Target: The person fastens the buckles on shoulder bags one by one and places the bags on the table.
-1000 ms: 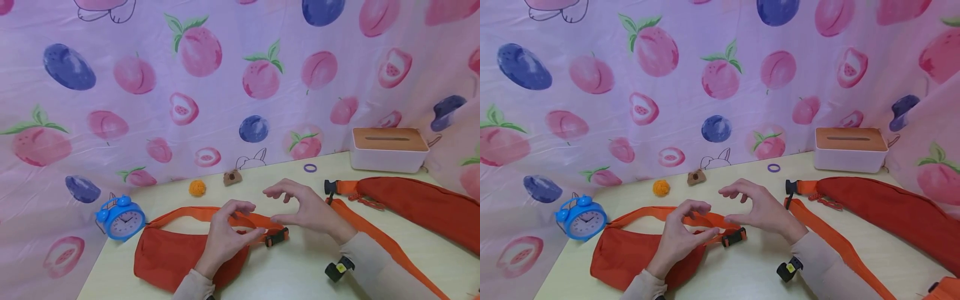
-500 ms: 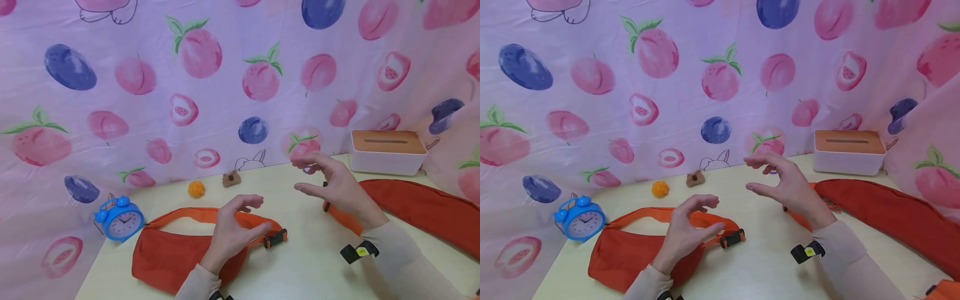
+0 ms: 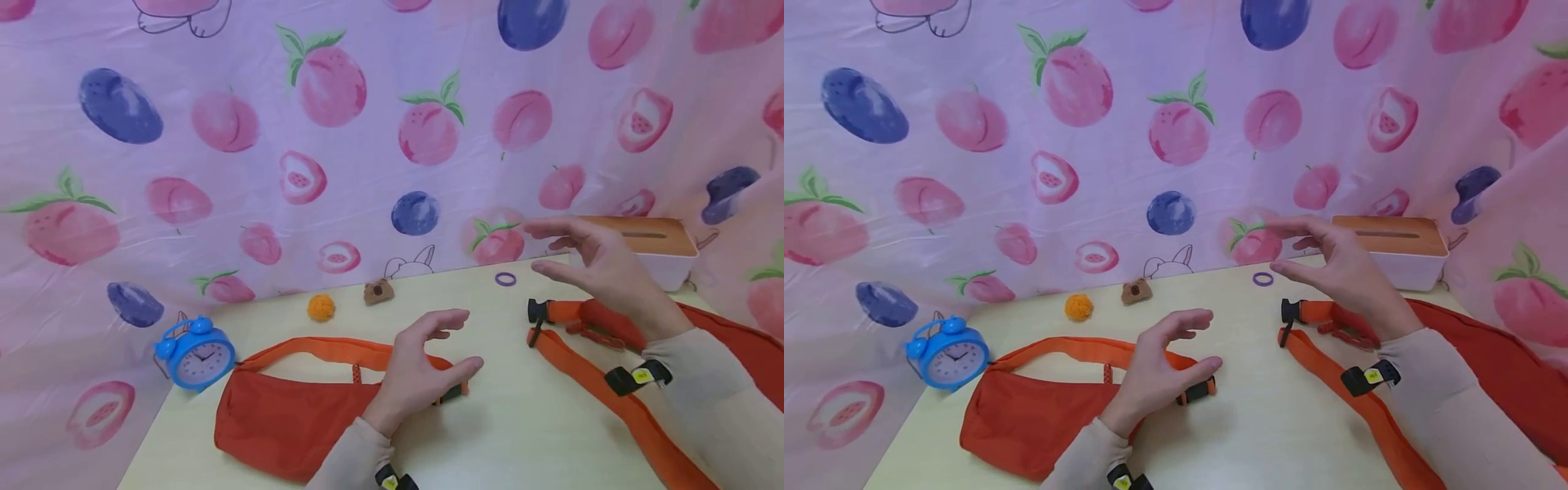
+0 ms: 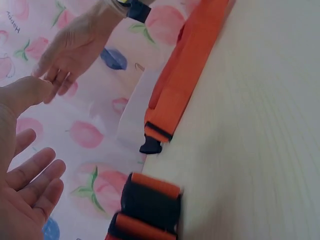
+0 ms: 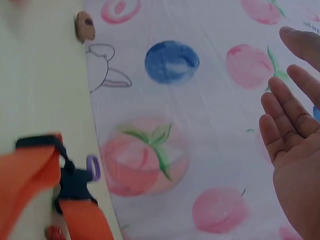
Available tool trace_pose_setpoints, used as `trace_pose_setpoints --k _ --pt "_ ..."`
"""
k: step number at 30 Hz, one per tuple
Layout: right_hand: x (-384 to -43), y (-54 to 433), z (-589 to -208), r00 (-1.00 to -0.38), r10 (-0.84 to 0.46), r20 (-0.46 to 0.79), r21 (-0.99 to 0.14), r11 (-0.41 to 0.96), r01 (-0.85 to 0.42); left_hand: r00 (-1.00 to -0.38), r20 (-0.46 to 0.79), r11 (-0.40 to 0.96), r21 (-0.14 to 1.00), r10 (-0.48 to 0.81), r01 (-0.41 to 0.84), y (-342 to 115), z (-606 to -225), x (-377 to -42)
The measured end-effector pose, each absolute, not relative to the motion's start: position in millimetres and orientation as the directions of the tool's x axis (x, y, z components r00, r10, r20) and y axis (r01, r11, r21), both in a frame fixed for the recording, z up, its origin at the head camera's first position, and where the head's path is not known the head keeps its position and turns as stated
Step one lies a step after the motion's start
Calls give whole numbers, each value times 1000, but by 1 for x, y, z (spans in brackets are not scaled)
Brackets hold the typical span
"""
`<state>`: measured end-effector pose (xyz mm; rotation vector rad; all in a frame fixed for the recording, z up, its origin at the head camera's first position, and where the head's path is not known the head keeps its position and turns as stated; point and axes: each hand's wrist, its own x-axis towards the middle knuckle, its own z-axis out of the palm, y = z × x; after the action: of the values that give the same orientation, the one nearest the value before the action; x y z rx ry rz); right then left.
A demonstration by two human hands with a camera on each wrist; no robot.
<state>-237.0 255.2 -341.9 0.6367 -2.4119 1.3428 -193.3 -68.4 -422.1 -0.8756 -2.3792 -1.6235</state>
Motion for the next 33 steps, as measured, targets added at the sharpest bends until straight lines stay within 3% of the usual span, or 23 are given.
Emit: trace_pose_setpoints --k 10,22,33 --pt "-257 295 -366 -914 -255 315 -699 589 -405 -839 382 176 863 388 474 -16 -423 -195" --pt "-275 313 -412 -915 -370 160 -661 648 -378 -877 279 181 911 391 370 38 -458 -196" --pt "-286 311 -432 -908 -416 54 -670 659 -342 -867 222 296 878 446 377 49 -481 -207"
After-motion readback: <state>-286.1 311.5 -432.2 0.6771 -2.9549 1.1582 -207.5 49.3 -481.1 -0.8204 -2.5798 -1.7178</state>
